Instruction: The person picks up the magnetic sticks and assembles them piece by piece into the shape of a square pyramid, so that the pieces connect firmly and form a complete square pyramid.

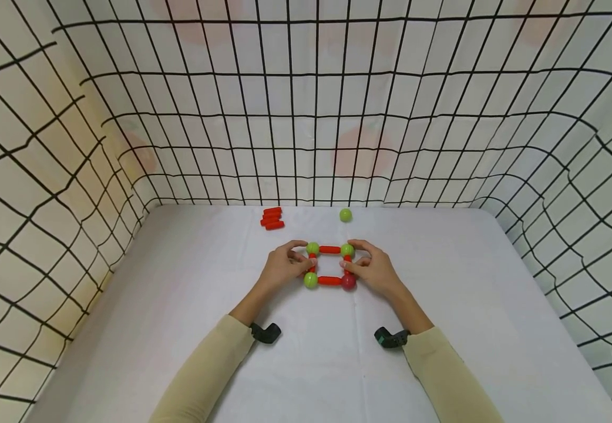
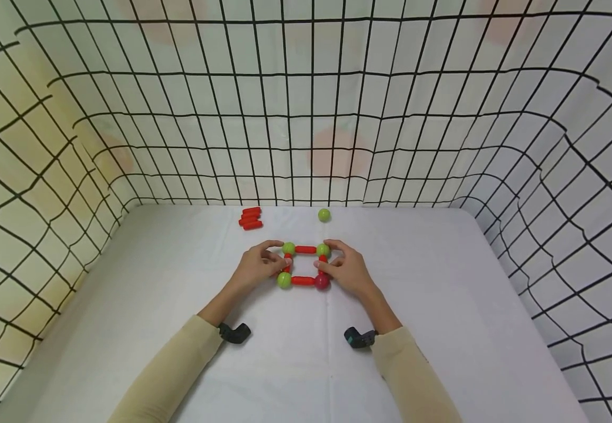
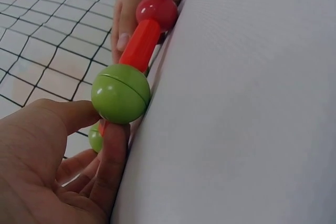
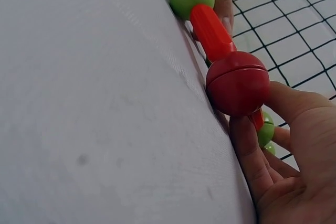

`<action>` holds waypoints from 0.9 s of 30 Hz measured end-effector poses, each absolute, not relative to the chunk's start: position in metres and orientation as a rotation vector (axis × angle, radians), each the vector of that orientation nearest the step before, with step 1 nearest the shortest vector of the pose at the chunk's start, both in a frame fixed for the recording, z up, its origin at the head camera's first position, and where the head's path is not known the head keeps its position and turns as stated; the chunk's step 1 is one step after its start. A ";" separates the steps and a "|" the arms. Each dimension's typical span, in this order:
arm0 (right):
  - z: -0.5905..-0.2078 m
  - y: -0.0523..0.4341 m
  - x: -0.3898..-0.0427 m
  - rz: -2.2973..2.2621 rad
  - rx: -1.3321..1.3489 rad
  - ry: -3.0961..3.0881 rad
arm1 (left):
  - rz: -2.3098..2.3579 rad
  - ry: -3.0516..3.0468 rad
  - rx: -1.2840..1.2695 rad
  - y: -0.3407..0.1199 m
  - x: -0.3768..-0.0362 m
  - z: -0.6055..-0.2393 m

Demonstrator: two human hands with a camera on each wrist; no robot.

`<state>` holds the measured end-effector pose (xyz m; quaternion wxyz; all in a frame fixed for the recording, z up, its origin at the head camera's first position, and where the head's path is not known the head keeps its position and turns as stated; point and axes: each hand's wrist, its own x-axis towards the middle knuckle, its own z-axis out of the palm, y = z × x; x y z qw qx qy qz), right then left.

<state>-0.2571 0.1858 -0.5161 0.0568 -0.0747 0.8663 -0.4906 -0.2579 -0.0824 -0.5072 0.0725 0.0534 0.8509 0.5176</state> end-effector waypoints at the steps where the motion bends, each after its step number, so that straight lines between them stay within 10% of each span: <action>1: -0.515 0.186 -0.257 -1.486 -0.237 2.626 | 1.556 2.556 0.154 -0.083 -0.257 -0.507; 27: -0.519 0.200 -0.245 -1.273 -0.618 2.622 | 1.194 3.028 0.264 -0.148 -0.315 -0.492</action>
